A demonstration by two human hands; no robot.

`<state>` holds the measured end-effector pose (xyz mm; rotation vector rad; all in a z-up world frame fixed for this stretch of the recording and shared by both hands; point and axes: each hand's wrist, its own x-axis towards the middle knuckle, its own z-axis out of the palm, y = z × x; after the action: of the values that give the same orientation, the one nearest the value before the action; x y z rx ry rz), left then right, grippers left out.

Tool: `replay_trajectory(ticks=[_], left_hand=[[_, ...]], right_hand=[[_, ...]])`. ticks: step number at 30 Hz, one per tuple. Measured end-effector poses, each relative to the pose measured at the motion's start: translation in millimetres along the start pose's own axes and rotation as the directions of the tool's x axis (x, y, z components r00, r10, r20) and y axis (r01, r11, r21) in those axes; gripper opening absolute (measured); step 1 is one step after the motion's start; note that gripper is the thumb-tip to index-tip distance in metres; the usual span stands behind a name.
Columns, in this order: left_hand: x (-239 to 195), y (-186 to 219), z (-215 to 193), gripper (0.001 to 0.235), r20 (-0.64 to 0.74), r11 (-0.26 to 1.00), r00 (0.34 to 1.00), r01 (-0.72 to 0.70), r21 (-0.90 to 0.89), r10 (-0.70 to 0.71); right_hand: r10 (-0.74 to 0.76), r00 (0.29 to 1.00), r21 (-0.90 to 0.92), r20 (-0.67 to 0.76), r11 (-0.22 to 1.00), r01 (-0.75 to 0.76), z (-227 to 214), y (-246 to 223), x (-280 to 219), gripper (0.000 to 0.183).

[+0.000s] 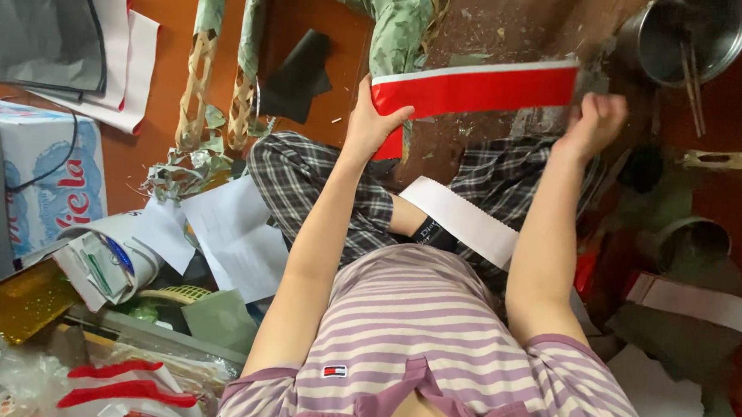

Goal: Wrapping colored paper and adhesive strips around the body and legs of a craft giraffe figurine.

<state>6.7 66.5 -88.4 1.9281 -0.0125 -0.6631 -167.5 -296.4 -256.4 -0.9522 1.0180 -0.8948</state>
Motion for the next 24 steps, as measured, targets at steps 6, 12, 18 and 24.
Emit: replay_trajectory(ticks=[6,12,18,24], left_hand=[[0.5,-5.7,5.1,0.108,-0.039,0.995,0.998,-0.037,0.093,0.041],[8.1,-20.2,6.0,0.116,0.039,0.98,0.999,-0.044,0.196,0.037],[12.6,-46.1,-2.9,0.119,0.169,0.937,0.924,-0.322,-0.136,0.342],[-15.5,8.6,-3.5,0.121,-0.135,0.805,0.869,-0.369,0.464,0.476]], right_hand=[[-0.01,0.648,-0.484,0.762,0.655,0.58,163.4,-97.8,-219.4,0.031],[0.468,0.701,-0.748,0.538,0.648,0.142,226.0,40.8,-189.9,0.071],[0.657,0.217,-0.193,0.722,0.493,-0.848,237.6,17.7,-186.3,0.079],[0.55,0.201,0.003,0.811,0.339,-0.941,247.5,1.4,-210.9,0.078]])
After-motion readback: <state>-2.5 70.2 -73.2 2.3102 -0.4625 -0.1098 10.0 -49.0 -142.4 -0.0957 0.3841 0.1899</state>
